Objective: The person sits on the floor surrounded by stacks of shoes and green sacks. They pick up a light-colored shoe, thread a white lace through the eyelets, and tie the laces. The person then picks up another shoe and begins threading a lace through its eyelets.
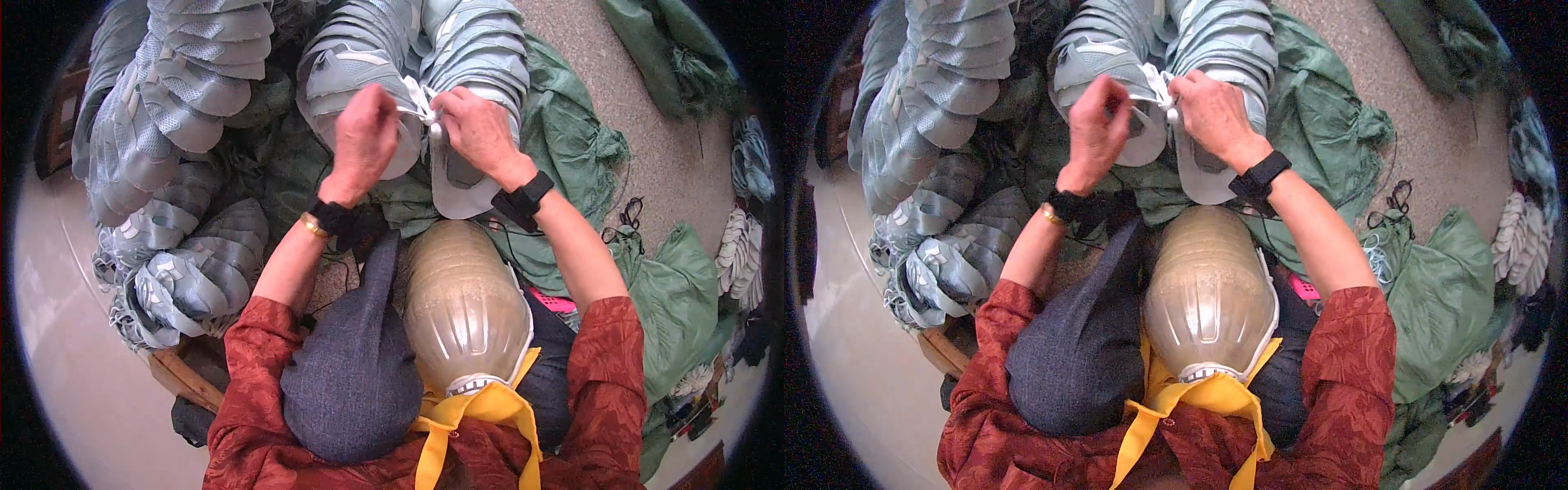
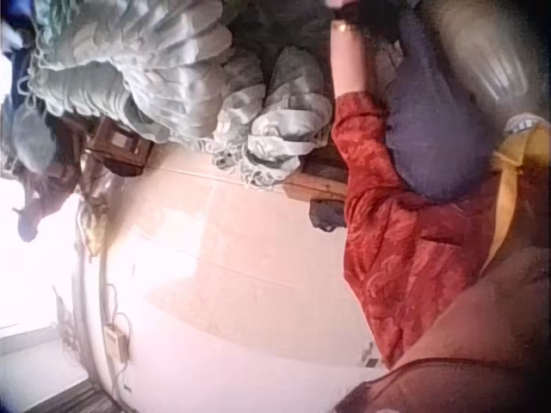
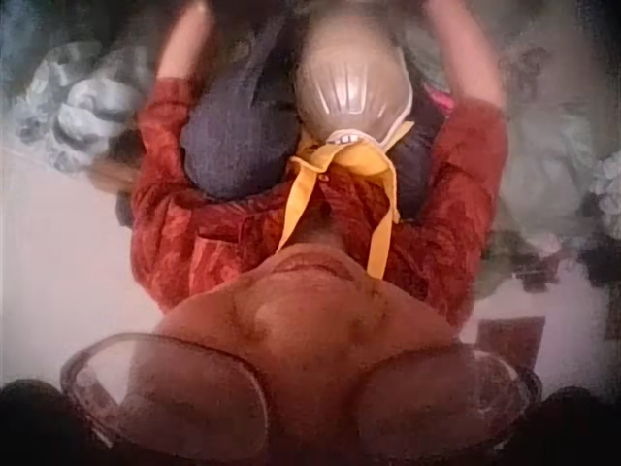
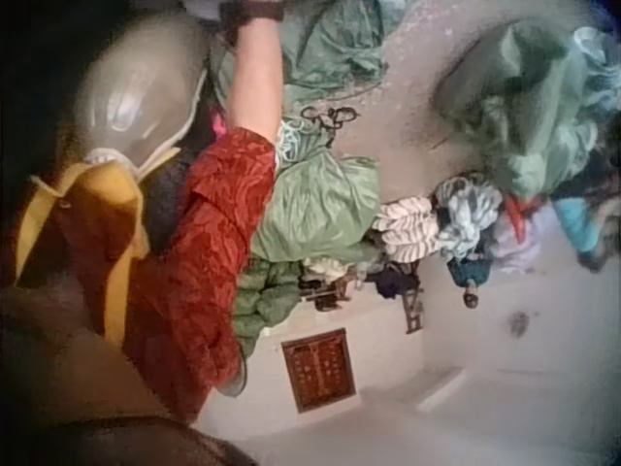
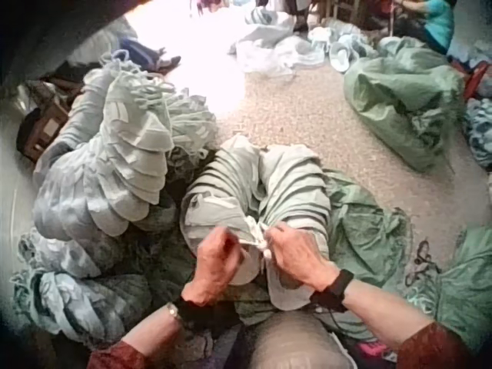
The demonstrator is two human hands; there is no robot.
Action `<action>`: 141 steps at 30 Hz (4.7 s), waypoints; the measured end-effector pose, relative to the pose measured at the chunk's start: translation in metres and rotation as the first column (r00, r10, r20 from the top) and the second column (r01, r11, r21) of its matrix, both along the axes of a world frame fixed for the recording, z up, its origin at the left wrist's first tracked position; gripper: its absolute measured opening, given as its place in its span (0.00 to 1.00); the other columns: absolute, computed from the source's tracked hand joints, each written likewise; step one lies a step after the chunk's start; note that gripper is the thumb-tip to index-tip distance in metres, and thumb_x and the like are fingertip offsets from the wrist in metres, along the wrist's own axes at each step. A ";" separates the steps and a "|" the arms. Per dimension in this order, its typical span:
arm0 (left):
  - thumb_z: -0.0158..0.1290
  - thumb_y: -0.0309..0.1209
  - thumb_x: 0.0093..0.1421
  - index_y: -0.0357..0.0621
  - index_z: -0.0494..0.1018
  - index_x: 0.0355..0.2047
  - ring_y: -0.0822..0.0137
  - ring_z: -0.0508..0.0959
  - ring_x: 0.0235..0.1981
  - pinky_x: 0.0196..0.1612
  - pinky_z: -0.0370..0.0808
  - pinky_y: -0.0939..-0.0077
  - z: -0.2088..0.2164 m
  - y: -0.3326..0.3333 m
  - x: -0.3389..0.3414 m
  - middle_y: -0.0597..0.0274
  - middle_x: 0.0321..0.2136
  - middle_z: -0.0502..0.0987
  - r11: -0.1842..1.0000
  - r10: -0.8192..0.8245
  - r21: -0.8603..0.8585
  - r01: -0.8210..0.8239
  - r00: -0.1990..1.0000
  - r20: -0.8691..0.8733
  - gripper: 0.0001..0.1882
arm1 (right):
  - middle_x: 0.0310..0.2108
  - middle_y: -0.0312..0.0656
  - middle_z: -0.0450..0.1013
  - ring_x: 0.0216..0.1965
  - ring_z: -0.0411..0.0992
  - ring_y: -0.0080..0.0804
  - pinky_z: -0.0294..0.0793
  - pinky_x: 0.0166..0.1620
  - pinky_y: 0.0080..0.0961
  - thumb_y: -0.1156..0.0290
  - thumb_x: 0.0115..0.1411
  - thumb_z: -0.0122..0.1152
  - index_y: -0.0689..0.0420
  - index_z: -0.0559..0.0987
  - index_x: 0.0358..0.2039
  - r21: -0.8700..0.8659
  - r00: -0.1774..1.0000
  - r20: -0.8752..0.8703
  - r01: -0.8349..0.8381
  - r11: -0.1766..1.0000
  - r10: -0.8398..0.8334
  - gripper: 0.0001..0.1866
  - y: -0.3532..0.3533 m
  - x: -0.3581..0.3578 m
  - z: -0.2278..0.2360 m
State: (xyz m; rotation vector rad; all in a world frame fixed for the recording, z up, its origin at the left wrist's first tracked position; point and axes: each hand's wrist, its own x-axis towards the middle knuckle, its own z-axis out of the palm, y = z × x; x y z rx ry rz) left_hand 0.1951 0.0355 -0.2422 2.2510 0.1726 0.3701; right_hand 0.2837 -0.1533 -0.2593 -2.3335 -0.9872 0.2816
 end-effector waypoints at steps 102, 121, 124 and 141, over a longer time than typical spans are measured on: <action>0.68 0.37 0.50 0.29 0.80 0.42 0.61 0.82 0.44 0.48 0.76 0.67 -0.052 0.051 -0.008 0.52 0.42 0.83 0.759 0.542 -0.164 -0.631 0.750 -0.379 0.24 | 0.58 0.57 0.64 0.52 0.67 0.56 0.74 0.55 0.43 0.80 0.48 0.70 0.59 0.64 0.65 -0.223 0.989 0.143 0.079 0.972 -0.048 0.42 -0.067 -0.038 0.039; 0.67 0.40 0.52 0.28 0.78 0.43 0.60 0.83 0.43 0.47 0.76 0.65 -0.070 0.074 0.017 0.47 0.41 0.84 0.972 0.193 -0.030 -0.231 0.870 -0.454 0.27 | 0.59 0.54 0.65 0.54 0.67 0.56 0.72 0.58 0.44 0.85 0.46 0.66 0.58 0.65 0.64 -0.158 0.991 0.118 0.089 0.984 -0.070 0.43 -0.076 -0.023 0.029; 0.68 0.43 0.50 0.30 0.79 0.44 0.49 0.83 0.45 0.48 0.77 0.61 -0.074 0.086 0.015 0.43 0.42 0.83 0.950 0.155 -0.190 -0.250 0.900 -0.408 0.29 | 0.57 0.54 0.66 0.55 0.67 0.56 0.70 0.60 0.44 0.85 0.46 0.67 0.58 0.66 0.64 -0.065 0.991 0.064 0.118 0.991 -0.114 0.41 -0.082 -0.022 0.025; 0.61 0.35 0.64 0.41 0.75 0.32 0.80 0.72 0.29 0.36 0.72 0.80 -0.019 -0.005 -0.037 0.70 0.27 0.76 0.810 -0.276 -0.585 -0.021 0.868 -0.413 0.11 | 0.47 0.54 0.76 0.47 0.77 0.51 0.77 0.49 0.40 0.70 0.52 0.70 0.60 0.69 0.56 -0.052 0.886 -0.255 0.388 0.920 -0.388 0.32 -0.103 -0.022 -0.015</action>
